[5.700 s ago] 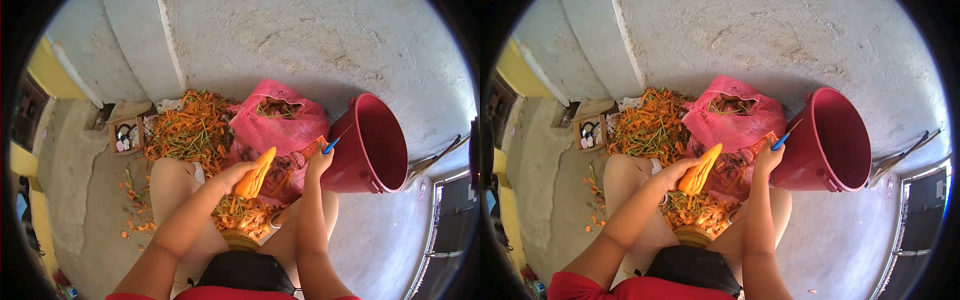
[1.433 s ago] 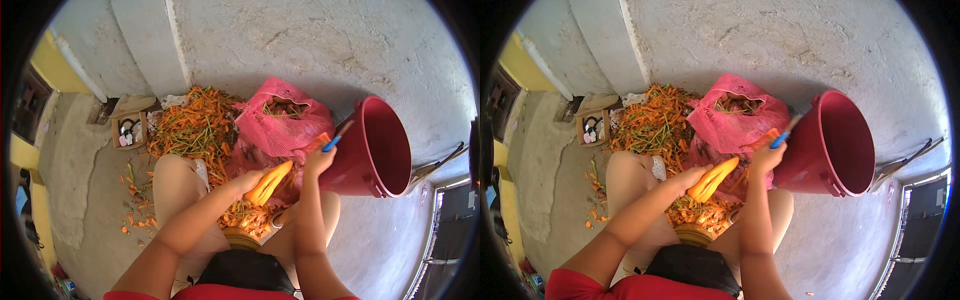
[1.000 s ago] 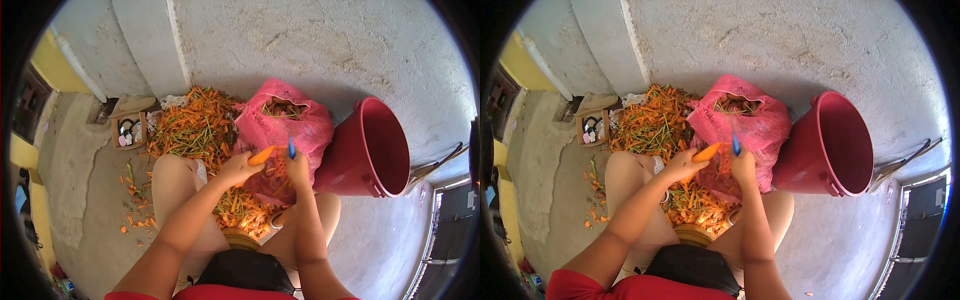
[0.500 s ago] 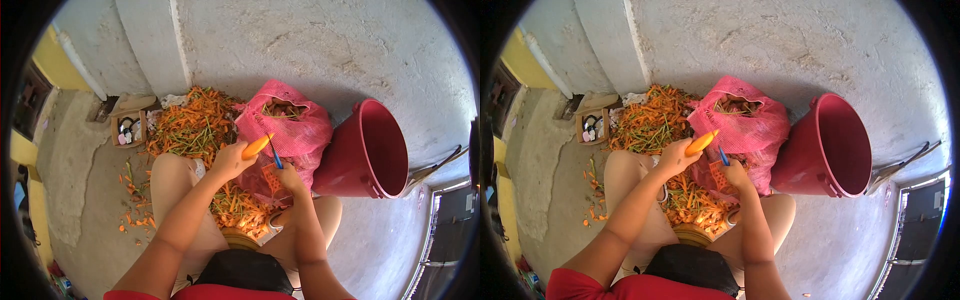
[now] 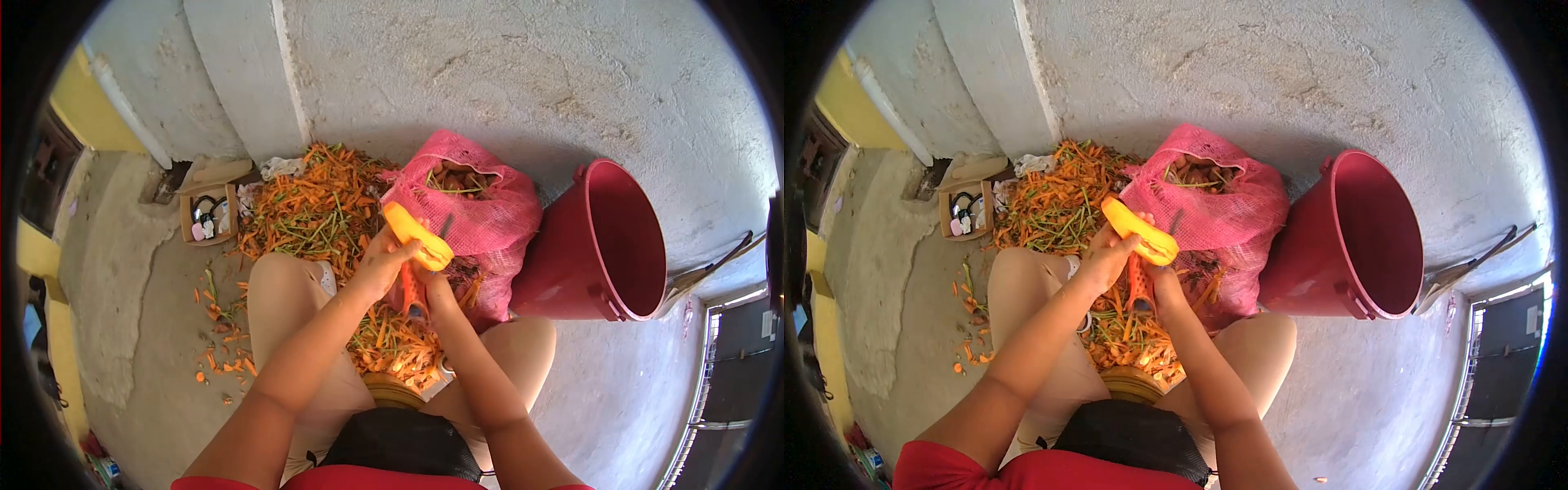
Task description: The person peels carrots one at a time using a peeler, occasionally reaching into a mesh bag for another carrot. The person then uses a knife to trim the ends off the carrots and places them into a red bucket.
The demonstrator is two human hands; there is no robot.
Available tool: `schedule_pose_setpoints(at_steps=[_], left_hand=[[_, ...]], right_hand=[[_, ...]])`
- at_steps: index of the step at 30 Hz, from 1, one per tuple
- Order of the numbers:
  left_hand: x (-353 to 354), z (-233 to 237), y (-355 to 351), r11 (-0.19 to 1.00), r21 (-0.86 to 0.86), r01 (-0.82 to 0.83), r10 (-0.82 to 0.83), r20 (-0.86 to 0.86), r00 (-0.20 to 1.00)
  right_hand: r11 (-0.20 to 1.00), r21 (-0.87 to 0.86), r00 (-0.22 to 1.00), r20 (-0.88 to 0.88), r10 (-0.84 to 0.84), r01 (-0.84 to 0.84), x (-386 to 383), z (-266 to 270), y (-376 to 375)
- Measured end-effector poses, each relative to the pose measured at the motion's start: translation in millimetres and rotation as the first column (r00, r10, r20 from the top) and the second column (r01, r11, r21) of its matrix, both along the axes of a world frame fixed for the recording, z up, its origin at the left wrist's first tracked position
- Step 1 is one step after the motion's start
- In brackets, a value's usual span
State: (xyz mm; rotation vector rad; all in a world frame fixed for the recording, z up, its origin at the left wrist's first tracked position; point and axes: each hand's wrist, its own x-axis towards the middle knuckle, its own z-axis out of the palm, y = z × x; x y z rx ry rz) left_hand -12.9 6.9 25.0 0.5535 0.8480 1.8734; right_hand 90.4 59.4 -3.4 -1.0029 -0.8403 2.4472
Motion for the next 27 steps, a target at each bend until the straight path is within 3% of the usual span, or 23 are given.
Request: schedule_pose_setpoints(at_steps=[3, 7, 11, 13, 15, 16, 19, 20, 23, 27], left_hand=[[-4.5, 2.3, -4.7, 0.993, -0.087, 0.083, -0.098, -0.191, 0.977], [-2.8, 13.4, -9.4, 0.926, -0.306, 0.221, -0.261, -0.095, 0.961], [1.6, 4.0, -7.4, 0.896, -0.329, 0.300, -0.384, -0.231, 0.894], [3.7, 5.7, -5.6, 0.834, -0.451, 0.318, -0.459, -0.246, 0.854], [4.7, 8.8, -5.0, 0.758, -0.567, 0.322, -0.532, -0.251, 0.809], [5.6, 9.8, -6.4, 0.775, -0.527, 0.348, -0.519, -0.218, 0.826], [-2.4, 2.6, -8.0, 0.714, -0.486, 0.504, -0.552, 0.050, 0.832], [-2.9, 1.3, -8.6, 0.725, -0.486, 0.488, -0.528, 0.063, 0.847], [-6.1, -2.0, -9.8, 0.774, -0.459, 0.436, -0.438, 0.111, 0.892], [-20.1, -15.2, -8.3, 0.840, -0.381, 0.387, -0.324, 0.220, 0.920]], right_hand=[[0.992, 0.002, 0.990, -0.071, -0.126, 0.126, 3.6, -6.9, 22.5], [0.975, 0.134, 0.982, 0.037, -0.183, 0.177, 20.2, -30.6, 58.5], [0.930, 0.327, 0.954, 0.183, -0.237, 0.168, 23.0, -34.3, 69.2], [0.905, 0.395, 0.939, 0.224, -0.261, 0.157, 17.8, -12.1, 59.3], [0.794, 0.605, 0.939, 0.234, -0.252, 0.063, 15.9, -23.3, 59.5], [0.718, 0.696, 0.939, 0.239, -0.248, 0.012, 15.6, -27.4, 59.4], [0.456, 0.840, 0.826, 0.462, -0.322, -0.292, 19.7, -9.2, 52.3], [0.385, 0.795, 0.739, 0.592, -0.322, -0.469, 22.2, 4.9, 51.4], [0.203, 0.639, 0.578, 0.762, -0.291, -0.742, 30.2, 13.9, 45.3], [0.076, 0.562, 0.539, 0.818, -0.202, -0.824, 36.3, 28.4, 28.4]])
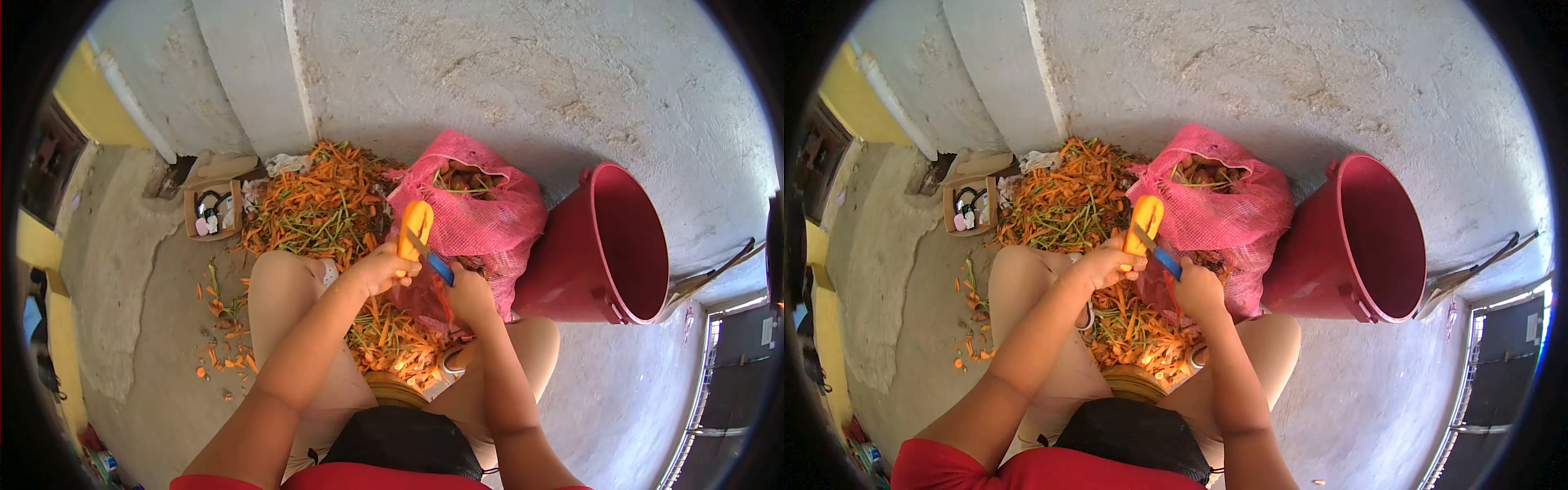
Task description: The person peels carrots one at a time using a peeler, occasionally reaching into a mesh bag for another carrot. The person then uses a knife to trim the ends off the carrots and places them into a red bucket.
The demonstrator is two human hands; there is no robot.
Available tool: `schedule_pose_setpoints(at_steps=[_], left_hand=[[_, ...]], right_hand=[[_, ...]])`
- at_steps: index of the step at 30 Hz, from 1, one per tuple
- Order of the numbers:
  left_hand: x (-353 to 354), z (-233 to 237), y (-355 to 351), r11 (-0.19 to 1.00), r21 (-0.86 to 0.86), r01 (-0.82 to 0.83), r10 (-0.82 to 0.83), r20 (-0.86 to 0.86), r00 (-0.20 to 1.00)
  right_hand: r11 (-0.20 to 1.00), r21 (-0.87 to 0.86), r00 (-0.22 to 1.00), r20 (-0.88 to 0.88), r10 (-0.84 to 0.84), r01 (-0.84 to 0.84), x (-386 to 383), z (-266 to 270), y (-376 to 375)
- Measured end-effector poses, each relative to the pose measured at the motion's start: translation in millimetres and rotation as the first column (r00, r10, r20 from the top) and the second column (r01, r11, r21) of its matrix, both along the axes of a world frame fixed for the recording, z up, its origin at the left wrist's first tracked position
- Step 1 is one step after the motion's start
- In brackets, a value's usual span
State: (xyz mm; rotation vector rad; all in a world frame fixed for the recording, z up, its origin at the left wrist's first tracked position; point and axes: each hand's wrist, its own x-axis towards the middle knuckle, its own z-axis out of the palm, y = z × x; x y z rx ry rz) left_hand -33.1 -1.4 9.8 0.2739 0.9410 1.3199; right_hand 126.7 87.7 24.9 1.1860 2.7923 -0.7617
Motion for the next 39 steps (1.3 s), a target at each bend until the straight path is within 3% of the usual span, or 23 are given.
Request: schedule_pose_setpoints(at_steps=[11, 14, 17, 20, 21, 24, 27, 30, 33, 36, 39], left_hand=[[-6.5, 10.4, -6.9, 0.994, 0.107, -0.012, 0.015, -0.025, 1.000], [-6.2, 9.8, -6.3, 0.998, 0.043, 0.047, -0.044, -0.077, 0.996], [-2.5, 14.7, -6.4, 0.997, 0.030, 0.075, -0.072, -0.064, 0.995], [-2.6, 12.7, -4.1, 0.998, 0.028, 0.058, -0.059, 0.035, 0.998], [-3.7, 11.6, -3.3, 0.999, 0.022, 0.047, -0.048, 0.075, 0.996], [-3.3, 12.7, -3.7, 0.995, 0.092, 0.037, -0.029, -0.088, 0.996], [0.1, 18.7, -5.2, 0.997, 0.070, -0.024, 0.029, -0.078, 0.997], [-7.1, 2.3, -2.8, 0.991, 0.125, 0.050, -0.050, 0.001, 0.999], [-5.9, 1.3, -4.2, 0.991, 0.129, 0.025, -0.027, 0.018, 0.999], [-8.7, -2.4, -5.9, 0.973, 0.215, 0.080, -0.094, 0.059, 0.994], [-5.9, -1.0, -5.4, 0.978, 0.194, 0.076, -0.089, 0.058, 0.994]], right_hand=[[0.987, -0.070, 0.989, -0.039, 0.142, -0.144, 9.1, 5.9, 1.3], [0.996, 0.012, 0.995, -0.044, -0.089, 0.089, 2.9, 10.9, -1.9], [0.929, 0.114, 0.936, -0.062, -0.346, 0.351, 5.0, -10.2, 15.5], [0.907, 0.106, 0.913, -0.036, -0.405, 0.407, 11.8, -9.6, 25.2], [0.922, 0.061, 0.924, -0.049, -0.380, 0.383, 11.9, -2.8, 23.5], [0.994, 0.086, 0.995, -0.085, -0.057, 0.064, 11.5, 4.3, 11.8], [0.993, 0.042, 0.994, -0.007, 0.112, -0.111, 5.1, 14.4, -1.4], [0.989, 0.040, 0.990, -0.015, 0.140, -0.139, 4.2, 9.9, -3.8], [0.991, 0.015, 0.990, -0.025, 0.135, -0.135, 5.6, 6.9, -1.7], [0.983, 0.076, 0.986, -0.004, 0.165, -0.165, 6.3, 10.5, -1.9], [0.985, 0.103, 0.988, 0.075, 0.134, -0.142, 5.3, 6.5, -0.7]])
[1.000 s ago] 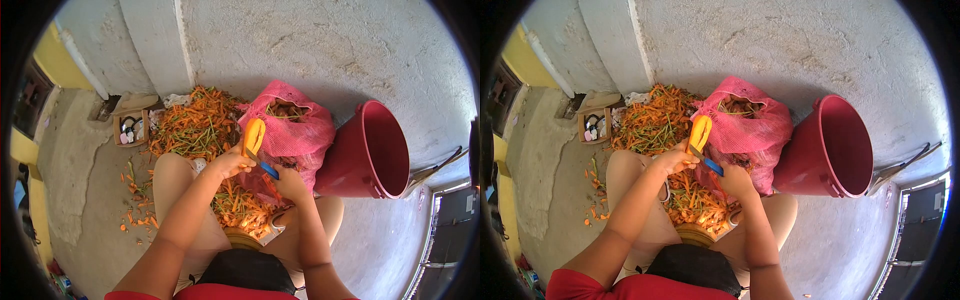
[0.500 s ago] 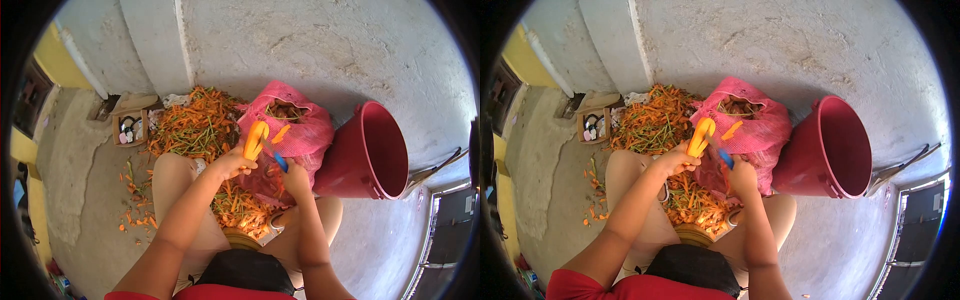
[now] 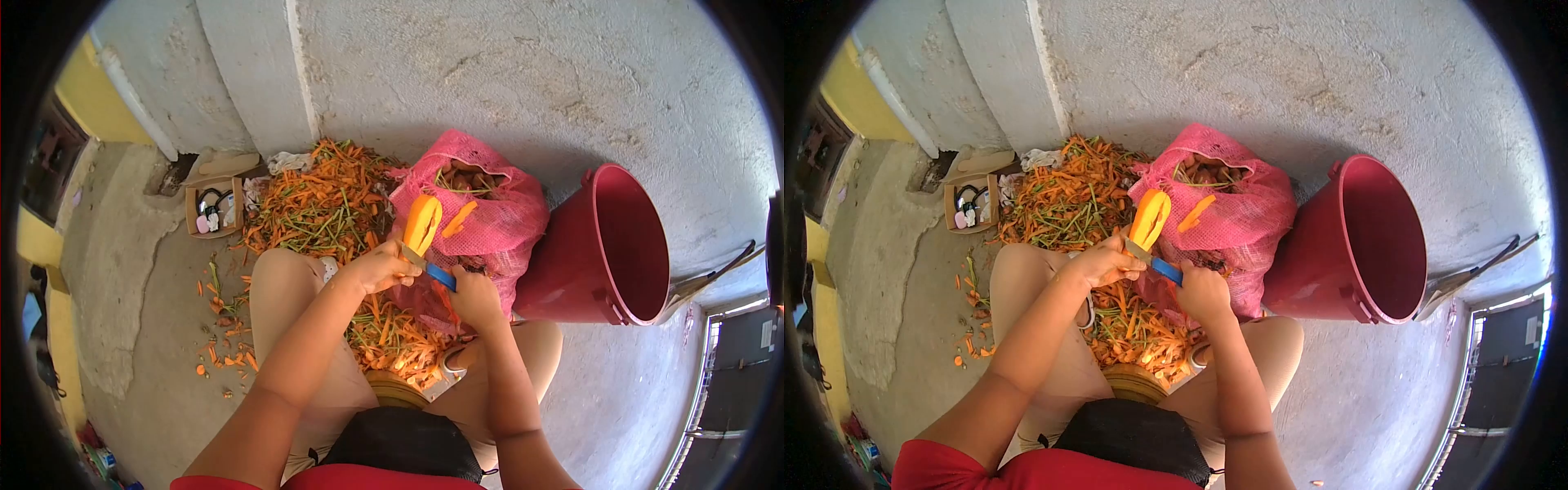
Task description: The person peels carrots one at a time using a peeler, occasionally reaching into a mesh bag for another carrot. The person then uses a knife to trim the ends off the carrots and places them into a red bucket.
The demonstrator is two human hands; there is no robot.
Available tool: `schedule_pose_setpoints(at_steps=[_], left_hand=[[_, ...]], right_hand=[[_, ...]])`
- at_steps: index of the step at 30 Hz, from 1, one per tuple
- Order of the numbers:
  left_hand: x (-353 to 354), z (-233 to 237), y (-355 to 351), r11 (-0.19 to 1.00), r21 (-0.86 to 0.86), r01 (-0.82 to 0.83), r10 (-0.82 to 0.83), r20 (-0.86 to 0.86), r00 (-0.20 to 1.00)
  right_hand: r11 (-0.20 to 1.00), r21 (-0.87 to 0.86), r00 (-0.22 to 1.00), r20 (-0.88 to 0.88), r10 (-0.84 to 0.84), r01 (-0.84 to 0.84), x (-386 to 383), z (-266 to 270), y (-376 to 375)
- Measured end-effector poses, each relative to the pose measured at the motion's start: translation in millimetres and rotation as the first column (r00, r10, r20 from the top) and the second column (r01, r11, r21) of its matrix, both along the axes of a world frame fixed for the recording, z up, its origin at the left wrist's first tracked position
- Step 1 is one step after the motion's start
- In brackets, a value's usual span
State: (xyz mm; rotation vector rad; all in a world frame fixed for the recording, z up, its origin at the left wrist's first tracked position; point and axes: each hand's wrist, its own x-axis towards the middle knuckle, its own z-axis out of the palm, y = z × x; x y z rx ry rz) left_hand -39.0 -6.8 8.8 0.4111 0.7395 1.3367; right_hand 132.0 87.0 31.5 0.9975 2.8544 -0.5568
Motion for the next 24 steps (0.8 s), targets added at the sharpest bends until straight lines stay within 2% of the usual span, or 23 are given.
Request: schedule_pose_setpoints(at_steps=[3, 6, 12, 15, 24], left_hand=[[5.0, 6.4, -1.0, 0.996, -0.089, -0.028, 0.026, -0.027, 0.999], [8.0, -1.0, 1.1, 0.991, -0.134, -0.013, 0.020, 0.050, 0.999], [18.7, 15.2, -1.9, 0.991, -0.134, -0.011, 0.013, 0.010, 1.000], [15.6, 9.3, 3.6, 0.992, -0.127, -0.006, 0.006, -0.004, 1.000], [16.3, 10.6, 7.8, 0.993, -0.110, -0.036, 0.038, 0.019, 0.999]], right_hand=[[0.998, 0.003, 0.998, 0.003, -0.063, 0.063, -1.7, 1.6, -3.2], [0.993, 0.021, 0.992, 0.047, -0.121, 0.120, -3.9, 2.5, -4.1], [0.979, 0.002, 0.978, 0.050, -0.203, 0.203, -4.6, -5.9, 11.4], [0.979, 0.012, 0.976, -0.087, -0.200, 0.202, -5.2, -13.7, 14.7], [0.907, 0.037, 0.904, -0.110, -0.413, 0.419, -20.0, -23.6, 15.4]])
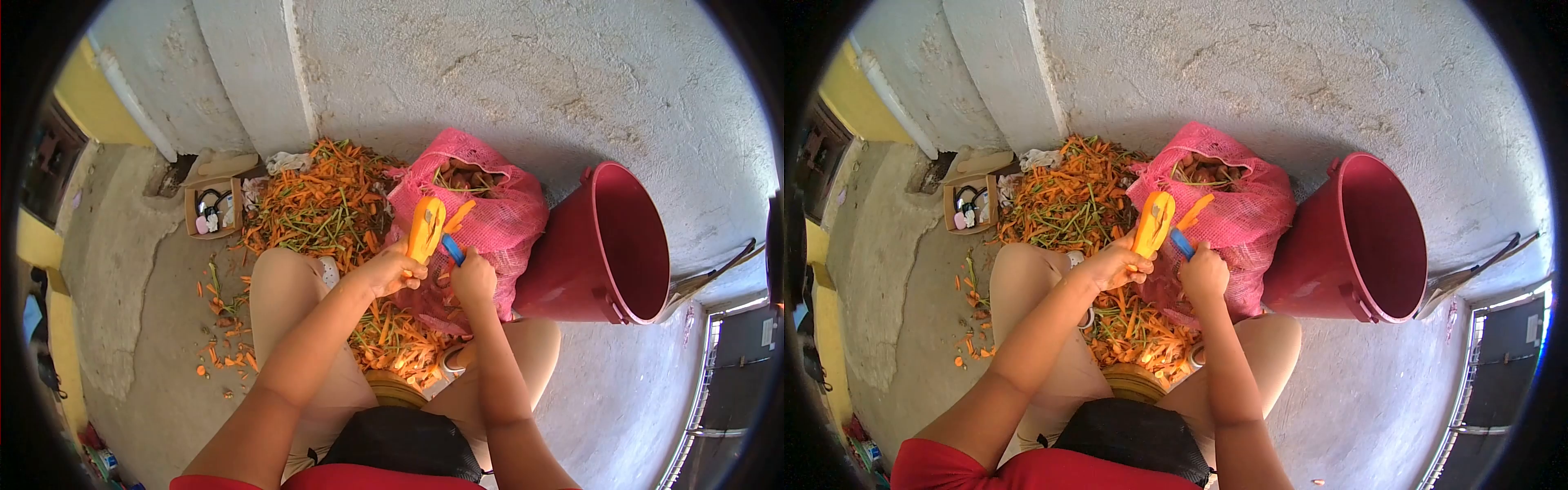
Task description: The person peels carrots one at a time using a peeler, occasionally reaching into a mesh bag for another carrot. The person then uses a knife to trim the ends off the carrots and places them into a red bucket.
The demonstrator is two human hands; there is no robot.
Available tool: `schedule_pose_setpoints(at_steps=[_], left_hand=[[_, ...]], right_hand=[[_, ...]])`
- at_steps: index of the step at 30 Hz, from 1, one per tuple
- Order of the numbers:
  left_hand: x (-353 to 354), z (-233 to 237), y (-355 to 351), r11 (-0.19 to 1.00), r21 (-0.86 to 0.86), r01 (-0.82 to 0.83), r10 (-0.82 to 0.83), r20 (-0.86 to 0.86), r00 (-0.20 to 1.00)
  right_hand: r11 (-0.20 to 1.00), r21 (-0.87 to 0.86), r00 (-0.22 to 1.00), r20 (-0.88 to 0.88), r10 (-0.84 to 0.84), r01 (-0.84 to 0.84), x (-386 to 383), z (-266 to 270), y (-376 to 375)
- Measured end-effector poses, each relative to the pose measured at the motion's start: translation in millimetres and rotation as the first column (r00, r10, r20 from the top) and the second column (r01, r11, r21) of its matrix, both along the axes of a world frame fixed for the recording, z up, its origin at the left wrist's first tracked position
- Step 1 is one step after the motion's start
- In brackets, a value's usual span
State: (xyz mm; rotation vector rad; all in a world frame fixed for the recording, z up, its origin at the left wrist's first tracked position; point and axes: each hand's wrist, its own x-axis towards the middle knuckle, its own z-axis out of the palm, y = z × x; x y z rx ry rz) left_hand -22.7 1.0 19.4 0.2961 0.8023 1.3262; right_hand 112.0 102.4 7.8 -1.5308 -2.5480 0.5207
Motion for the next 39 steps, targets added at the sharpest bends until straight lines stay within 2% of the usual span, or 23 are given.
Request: schedule_pose_setpoints(at_steps=[3, 5, 6, 7, 9, 11, 12, 15, 16, 19, 22, 25, 28, 31, 34, 39], left_hand=[[4.6, -5.1, 2.1, 0.999, -0.032, -0.008, 0.008, -0.012, 1.000], [20.2, -0.2, -3.9, 0.987, -0.027, 0.161, -0.162, -0.014, 0.987], [32.0, 5.6, -8.3, 0.976, -0.044, 0.211, -0.212, -0.016, 0.977], [38.5, 7.2, -11.1, 0.964, 0.010, 0.267, -0.267, -0.015, 0.964], [38.3, 6.5, -8.0, 0.969, -0.026, 0.246, -0.247, -0.038, 0.968], [27.0, 0.0, -3.9, 0.979, -0.056, 0.194, -0.196, -0.026, 0.980], [20.9, -4.9, -2.2, 0.986, -0.047, 0.158, -0.158, 0.000, 0.987], [8.2, -0.4, -1.3, 0.991, -0.127, 0.039, -0.043, -0.025, 0.999], [4.2, -2.6, -0.3, 0.994, -0.110, 0.009, -0.012, -0.020, 1.000], [-4.1, -8.6, 3.5, 0.995, -0.077, -0.068, 0.068, -0.005, 0.998], [-7.7, -8.4, 2.6, 0.993, -0.069, -0.093, 0.092, -0.013, 0.996], [-11.2, -7.8, 0.7, 0.998, -0.019, -0.055, 0.055, -0.028, 0.998], [-15.7, -7.7, -0.6, 0.999, 0.030, 0.028, -0.028, -0.009, 1.000], [-12.7, -5.1, -2.4, 1.000, 0.028, 0.005, -0.005, -0.003, 1.000], [-10.0, -4.8, -2.3, 1.000, -0.030, 0.007, -0.007, -0.032, 0.999], [-6.2, -11.8, -0.8, 0.999, -0.029, 0.023, -0.023, 0.020, 1.000]], right_hand=[[0.997, 0.016, 0.997, -0.009, -0.077, 0.077, -4.2, -10.5, 4.2], [0.967, -0.200, 0.972, -0.141, -0.186, 0.156, 10.3, -55.6, 45.1], [0.972, -0.181, 0.958, -0.215, -0.188, 0.150, 20.9, -73.9, 55.3], [0.976, -0.162, 0.940, -0.287, -0.185, 0.143, 31.2, -91.8, 65.6], [0.962, -0.270, 0.991, -0.117, -0.067, 0.033, 33.1, -88.7, 78.2], [0.928, -0.303, 0.952, -0.149, -0.269, 0.215, 29.7, -87.2, 73.4], [0.971, -0.200, 0.979, -0.131, -0.159, 0.131, 26.3, -66.5, 61.5], [0.971, -0.233, 0.987, -0.139, -0.083, 0.048, 17.7, -17.2, 33.1], [0.993, -0.120, 0.972, -0.234, -0.010, -0.018, 17.6, -15.3, 25.5], [0.964, -0.142, 0.968, -0.137, 0.208, -0.227, 20.0, 11.8, 0.6], [0.934, -0.207, 0.955, -0.009, 0.297, -0.293, 17.8, 23.2, -12.0], [0.912, -0.218, 0.935, -0.016, 0.353, -0.348, 20.8, 22.6, -10.9], [0.900, -0.217, 0.924, -0.023, 0.382, -0.378, 22.2, 22.8, -10.2], [0.916, -0.174, 0.927, 0.038, 0.373, -0.362, 22.3, 17.4, -9.7], [0.945, -0.128, 0.950, 0.047, 0.310, -0.302, 18.8, 18.8, -14.5], [0.972, -0.101, 0.965, 0.133, 0.226, -0.213, 13.7, 17.0, -11.4]])
